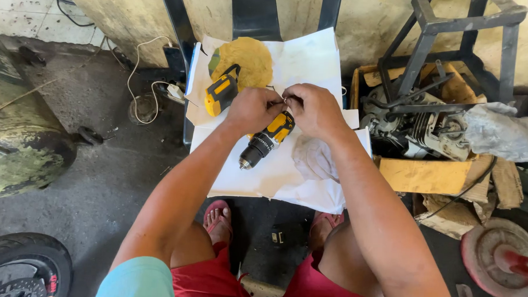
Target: The person uses a screwdriver to remove screws from the casing of a yellow and black cordless drill. They carefully separate the two halves of the drill's body, exposing the internal motor and wiring, and place the casing parts on a white sheet.
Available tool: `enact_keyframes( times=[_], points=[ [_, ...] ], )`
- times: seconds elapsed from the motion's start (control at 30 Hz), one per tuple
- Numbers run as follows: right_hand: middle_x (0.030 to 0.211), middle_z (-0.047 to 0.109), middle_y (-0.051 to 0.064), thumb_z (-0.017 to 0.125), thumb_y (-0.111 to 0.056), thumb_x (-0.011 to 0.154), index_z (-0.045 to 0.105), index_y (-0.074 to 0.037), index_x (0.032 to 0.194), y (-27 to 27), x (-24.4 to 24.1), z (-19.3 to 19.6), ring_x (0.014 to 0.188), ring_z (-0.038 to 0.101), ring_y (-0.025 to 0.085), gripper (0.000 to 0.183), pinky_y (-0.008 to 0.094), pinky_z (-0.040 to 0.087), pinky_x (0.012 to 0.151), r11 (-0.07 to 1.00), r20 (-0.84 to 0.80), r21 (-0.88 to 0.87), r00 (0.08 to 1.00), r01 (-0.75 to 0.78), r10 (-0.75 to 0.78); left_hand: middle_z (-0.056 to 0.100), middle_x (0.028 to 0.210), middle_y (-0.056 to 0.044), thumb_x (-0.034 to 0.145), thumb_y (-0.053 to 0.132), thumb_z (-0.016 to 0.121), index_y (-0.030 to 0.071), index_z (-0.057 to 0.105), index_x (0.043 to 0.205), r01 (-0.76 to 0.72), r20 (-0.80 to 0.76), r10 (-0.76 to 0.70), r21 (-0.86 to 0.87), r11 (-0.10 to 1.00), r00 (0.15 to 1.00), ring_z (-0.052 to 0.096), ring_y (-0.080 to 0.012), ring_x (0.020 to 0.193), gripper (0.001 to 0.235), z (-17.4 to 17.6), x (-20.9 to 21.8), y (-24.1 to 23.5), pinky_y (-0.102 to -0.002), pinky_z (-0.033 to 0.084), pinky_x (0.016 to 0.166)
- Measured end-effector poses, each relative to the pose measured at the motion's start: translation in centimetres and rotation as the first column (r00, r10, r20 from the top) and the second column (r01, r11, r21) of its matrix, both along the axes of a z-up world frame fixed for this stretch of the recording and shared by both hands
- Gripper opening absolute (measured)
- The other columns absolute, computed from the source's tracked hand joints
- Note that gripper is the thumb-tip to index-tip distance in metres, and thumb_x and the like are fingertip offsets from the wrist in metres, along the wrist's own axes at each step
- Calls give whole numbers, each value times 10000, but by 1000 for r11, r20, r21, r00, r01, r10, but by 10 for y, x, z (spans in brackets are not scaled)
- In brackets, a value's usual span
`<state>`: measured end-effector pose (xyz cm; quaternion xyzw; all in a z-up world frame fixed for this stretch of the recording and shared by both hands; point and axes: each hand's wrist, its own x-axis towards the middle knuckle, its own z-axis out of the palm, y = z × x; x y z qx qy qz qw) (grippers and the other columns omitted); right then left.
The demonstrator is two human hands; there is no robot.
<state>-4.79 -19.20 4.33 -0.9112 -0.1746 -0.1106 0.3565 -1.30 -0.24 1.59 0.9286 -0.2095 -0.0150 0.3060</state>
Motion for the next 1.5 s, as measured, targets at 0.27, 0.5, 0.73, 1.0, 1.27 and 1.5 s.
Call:
enact_keyframes(
  times=[0.27,0.5,0.73,1.0,1.27,1.5],
  points=[
    [915,745,115,648,-53,960,783,-133,1033,0,-7,2,853,721,360,174,451,591,707,995,133,-101,991,-18,31,789,948,-65,897,331,719,224,803,1047,9,-11,-9,-7,1000,1000,733,-370,942,203,-5,3,0,-494,597,800],
    [871,741,46,692,-232,940,733,-151,1111,6,-7,9,803,737,252,193,415,599,666,995,20,-68,997,70,-69,768,808,-27,881,342,737,284,799,1006,-62,10,63,-95,994,998,731,-353,875,152,-39,9,6,-477,603,742],
    [681,669,90,428,-328,1052,674,-92,927,19,1,-9,623,706,304,364,428,542,519,879,67,-464,993,114,-93,778,883,37,855,436,705,363,788,964,-92,-41,92,-9,996,995,720,-311,967,155,-35,5,5,-473,599,812],
    [883,705,141,539,-118,963,695,-64,953,5,14,-21,922,658,321,165,417,543,746,845,297,-526,910,-95,287,792,939,-78,852,349,751,219,804,986,-38,-30,34,-117,992,999,715,-416,983,194,-18,0,7,-523,588,833],
    [926,691,127,493,-114,1012,649,-87,1002,6,-5,4,915,656,314,159,407,549,690,899,127,-418,972,-128,198,771,814,-86,865,359,727,226,799,976,-54,-22,53,-71,996,998,726,-395,917,189,-16,-4,4,-498,592,779],
    [916,714,101,467,-16,1023,697,-99,911,1,7,-9,946,657,293,269,383,541,794,884,165,-414,936,-219,309,796,943,-107,877,403,741,188,812,1014,-9,-82,2,-86,996,997,712,-426,1006,265,-10,-1,9,-501,586,846]
  ],
)
